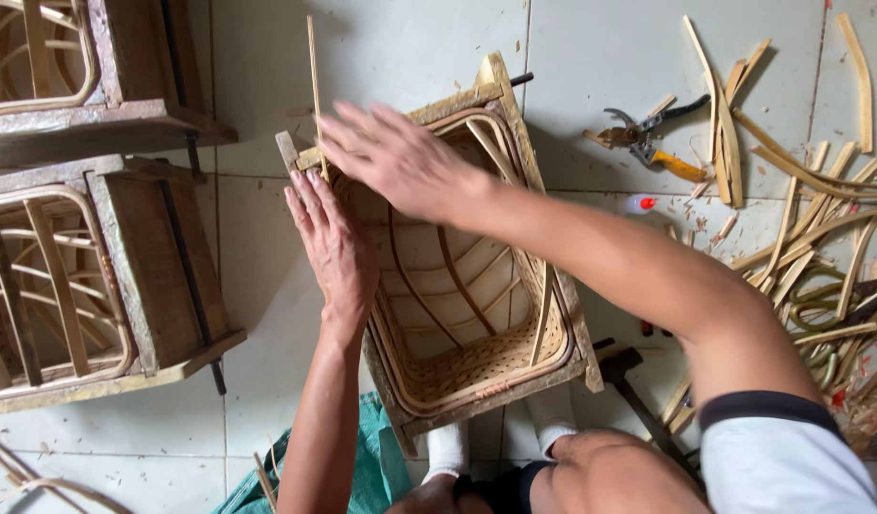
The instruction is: The person inserts thin bamboo strips into a rectangular basket frame, bends and tucks them into slots, and uses a hammer and pliers to secure the strips. The person works on the frame while sitting on the floor.
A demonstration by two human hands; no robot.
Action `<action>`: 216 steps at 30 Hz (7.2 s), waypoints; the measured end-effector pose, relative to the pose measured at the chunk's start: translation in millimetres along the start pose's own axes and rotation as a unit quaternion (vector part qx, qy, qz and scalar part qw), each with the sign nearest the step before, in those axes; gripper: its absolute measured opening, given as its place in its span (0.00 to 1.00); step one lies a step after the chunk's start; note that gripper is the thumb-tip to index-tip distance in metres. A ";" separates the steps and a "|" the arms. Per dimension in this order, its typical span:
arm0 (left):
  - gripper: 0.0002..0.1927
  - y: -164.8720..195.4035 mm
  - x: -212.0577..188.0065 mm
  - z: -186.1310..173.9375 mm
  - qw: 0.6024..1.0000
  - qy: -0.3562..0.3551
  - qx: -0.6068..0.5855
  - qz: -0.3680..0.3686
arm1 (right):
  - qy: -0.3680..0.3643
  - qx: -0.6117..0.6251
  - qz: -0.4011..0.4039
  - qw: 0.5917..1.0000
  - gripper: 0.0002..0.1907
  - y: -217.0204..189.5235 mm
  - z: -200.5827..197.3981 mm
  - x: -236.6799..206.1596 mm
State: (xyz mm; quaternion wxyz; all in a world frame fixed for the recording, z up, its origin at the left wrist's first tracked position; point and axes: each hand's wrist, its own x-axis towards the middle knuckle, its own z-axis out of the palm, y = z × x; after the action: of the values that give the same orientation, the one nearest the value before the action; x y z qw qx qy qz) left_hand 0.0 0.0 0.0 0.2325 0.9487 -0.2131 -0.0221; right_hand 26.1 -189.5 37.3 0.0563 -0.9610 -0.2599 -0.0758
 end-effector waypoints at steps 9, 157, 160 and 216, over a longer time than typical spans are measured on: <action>0.40 -26.1 24.4 15.1 0.998 -0.021 0.044 -0.041 | -0.037 -0.092 -0.038 0.994 0.15 68.1 31.9 75.5; 0.16 -8.3 77.1 34.6 0.959 0.041 -0.108 0.259 | 0.073 0.470 0.442 0.761 0.14 -62.7 70.5 -106.9; 0.19 -7.2 76.9 27.0 0.954 0.054 -0.110 0.275 | 0.083 0.486 0.438 0.751 0.11 -62.1 68.5 -102.1; 0.07 36.1 74.9 55.8 0.950 0.133 -0.034 0.280 | -0.005 0.011 0.312 0.950 0.26 36.6 -1.9 -136.5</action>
State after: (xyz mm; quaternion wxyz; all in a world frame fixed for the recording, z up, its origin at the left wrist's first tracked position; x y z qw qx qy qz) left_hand 45.9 -84.1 -29.1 0.2876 0.8368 -0.4366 0.1628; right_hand -72.1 -288.2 12.7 0.0859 -0.9938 0.0518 -0.0469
